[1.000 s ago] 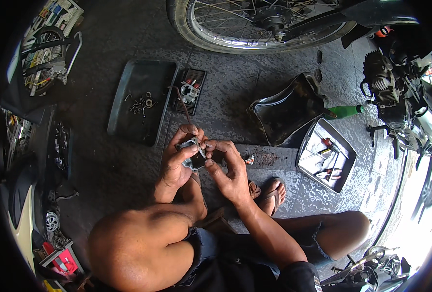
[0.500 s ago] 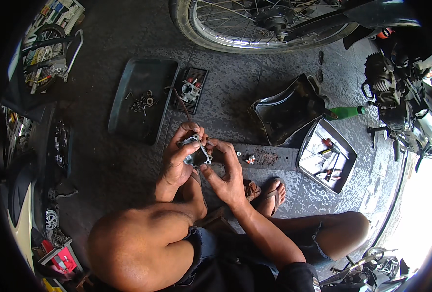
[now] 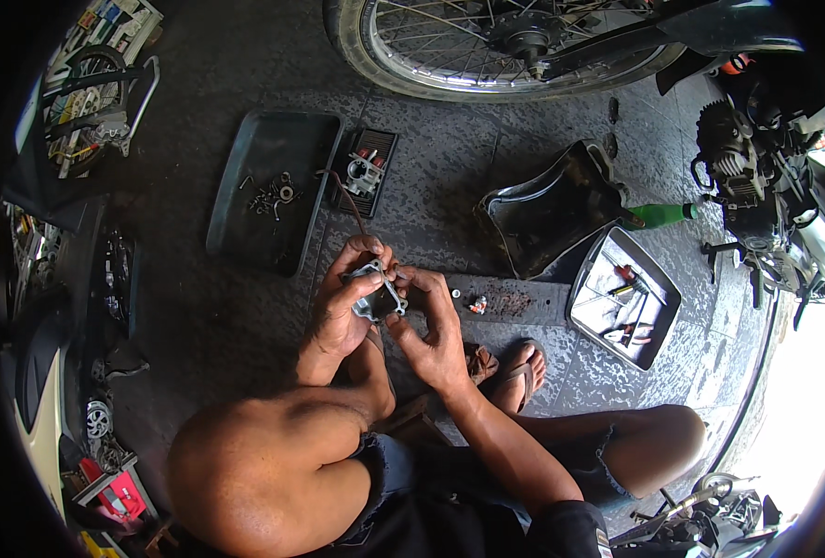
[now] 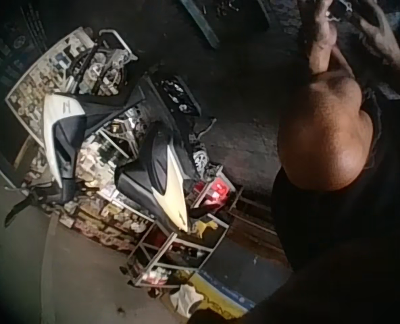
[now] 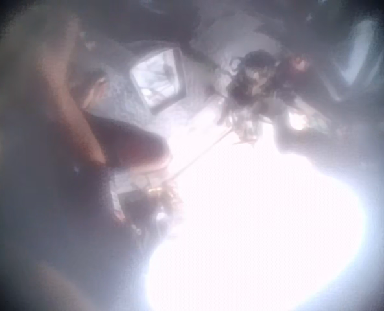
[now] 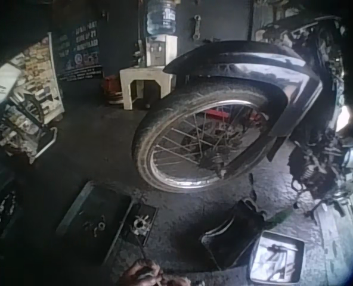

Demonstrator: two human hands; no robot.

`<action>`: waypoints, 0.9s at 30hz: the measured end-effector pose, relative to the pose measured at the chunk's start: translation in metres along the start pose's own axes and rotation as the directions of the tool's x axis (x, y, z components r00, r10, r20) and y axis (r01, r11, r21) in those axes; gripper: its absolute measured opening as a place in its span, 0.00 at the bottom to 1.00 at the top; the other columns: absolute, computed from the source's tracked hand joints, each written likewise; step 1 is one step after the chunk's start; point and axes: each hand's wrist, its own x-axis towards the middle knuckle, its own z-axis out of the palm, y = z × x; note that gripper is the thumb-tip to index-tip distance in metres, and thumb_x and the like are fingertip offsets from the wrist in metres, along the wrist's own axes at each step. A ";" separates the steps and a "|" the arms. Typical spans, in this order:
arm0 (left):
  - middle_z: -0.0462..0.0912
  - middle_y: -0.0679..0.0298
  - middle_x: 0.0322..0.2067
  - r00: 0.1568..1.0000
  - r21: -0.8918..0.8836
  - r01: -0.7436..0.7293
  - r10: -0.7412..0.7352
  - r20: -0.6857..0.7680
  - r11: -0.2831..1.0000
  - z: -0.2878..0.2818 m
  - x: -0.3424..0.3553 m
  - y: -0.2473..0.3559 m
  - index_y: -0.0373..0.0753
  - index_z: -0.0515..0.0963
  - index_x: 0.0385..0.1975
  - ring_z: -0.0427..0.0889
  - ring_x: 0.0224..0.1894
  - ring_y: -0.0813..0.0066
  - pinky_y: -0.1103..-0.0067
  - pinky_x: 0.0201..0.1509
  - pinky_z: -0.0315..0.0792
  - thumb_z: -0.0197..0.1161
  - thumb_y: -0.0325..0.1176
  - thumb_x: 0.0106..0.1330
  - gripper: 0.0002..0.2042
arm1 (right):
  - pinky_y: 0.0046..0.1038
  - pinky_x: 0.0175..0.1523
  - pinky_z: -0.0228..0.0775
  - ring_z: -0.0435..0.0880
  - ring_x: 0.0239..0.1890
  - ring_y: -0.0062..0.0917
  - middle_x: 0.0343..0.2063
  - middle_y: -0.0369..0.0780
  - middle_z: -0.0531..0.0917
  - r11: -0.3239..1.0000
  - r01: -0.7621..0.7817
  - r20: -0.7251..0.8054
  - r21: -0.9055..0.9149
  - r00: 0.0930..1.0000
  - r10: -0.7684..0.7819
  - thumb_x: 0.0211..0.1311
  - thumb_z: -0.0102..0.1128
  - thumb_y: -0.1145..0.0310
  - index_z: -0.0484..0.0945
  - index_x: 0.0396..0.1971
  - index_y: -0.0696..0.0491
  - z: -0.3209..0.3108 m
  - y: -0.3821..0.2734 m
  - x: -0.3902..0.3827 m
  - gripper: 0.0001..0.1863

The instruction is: The person cleans a motorcycle carburetor by hand, removing a thin wire gasket, wiping the internal bowl and components with a cloth, and reassembling the two halves of the carburetor body.

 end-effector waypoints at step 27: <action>0.72 0.67 0.38 0.999 -0.063 -0.031 0.032 0.025 0.998 -0.003 0.002 -0.001 0.40 0.72 0.48 0.74 0.43 0.78 0.76 0.50 0.74 0.59 0.23 0.61 0.15 | 0.35 0.68 0.59 0.66 0.62 0.31 0.56 0.43 0.68 0.980 -0.008 -0.025 0.199 1.000 0.013 0.53 0.58 0.77 0.64 0.63 0.59 0.009 0.010 -0.008 0.33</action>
